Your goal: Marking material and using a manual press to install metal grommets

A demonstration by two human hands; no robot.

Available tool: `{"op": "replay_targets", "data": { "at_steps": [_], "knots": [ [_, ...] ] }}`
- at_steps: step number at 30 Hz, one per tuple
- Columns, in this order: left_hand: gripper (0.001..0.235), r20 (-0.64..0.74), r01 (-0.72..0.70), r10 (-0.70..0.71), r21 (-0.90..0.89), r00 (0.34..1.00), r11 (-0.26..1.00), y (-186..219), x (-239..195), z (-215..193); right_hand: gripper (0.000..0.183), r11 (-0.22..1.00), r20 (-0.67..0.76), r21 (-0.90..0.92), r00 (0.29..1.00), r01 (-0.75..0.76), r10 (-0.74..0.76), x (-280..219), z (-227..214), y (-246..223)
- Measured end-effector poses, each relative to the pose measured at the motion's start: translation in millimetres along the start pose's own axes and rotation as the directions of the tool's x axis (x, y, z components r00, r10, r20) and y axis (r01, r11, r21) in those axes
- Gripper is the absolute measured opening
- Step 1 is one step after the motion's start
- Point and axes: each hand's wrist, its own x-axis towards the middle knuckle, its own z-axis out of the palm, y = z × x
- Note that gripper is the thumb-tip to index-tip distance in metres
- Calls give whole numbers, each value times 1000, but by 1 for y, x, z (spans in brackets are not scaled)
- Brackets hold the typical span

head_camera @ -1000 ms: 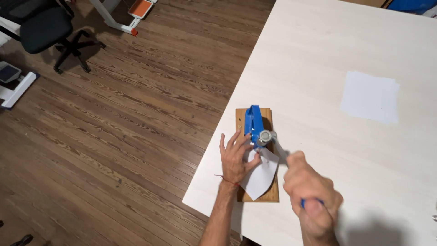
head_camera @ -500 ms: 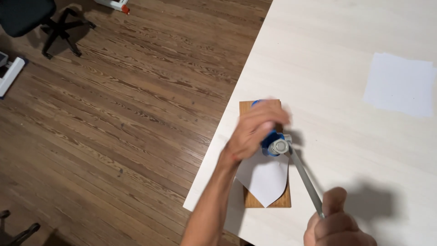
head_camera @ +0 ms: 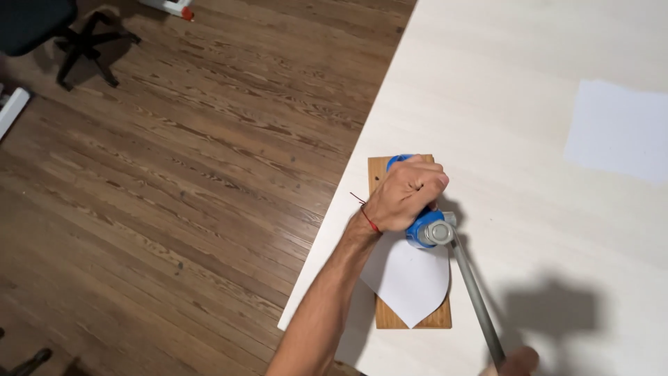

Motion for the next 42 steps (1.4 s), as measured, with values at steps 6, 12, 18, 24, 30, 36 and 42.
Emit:
{"op": "replay_targets", "data": {
  "at_steps": [6,12,18,24,30,36,42],
  "knots": [
    [53,-14,9,-9,-26,1000,1000,3,1,-3,31,829,23,514,970,-218,241,184,-41,57],
    [39,-526,237,-199,5,827,972,25,-66,-17,79,-932,477,351,873,-89,96,413,23,59],
    [41,-452,789,-714,-38,534,613,57,-148,8,70,-924,592,88,766,-372,-252,358,77,-8],
    [17,-282,718,-854,-463,437,520,-19,-200,44,45,-651,718,111,514,-751,-470,188,46,-26],
    [14,-178,546,-858,-705,482,453,84,-175,103,82,-718,769,-286,295,-634,-567,105,42,-2],
    [38,-56,585,-818,-671,572,455,117,-155,135,119,-859,786,-138,473,-494,-399,91,47,92],
    [30,4,625,-823,-653,568,428,48,-192,195,106,-856,846,20,465,-516,-260,55,53,156]
  ]
}}
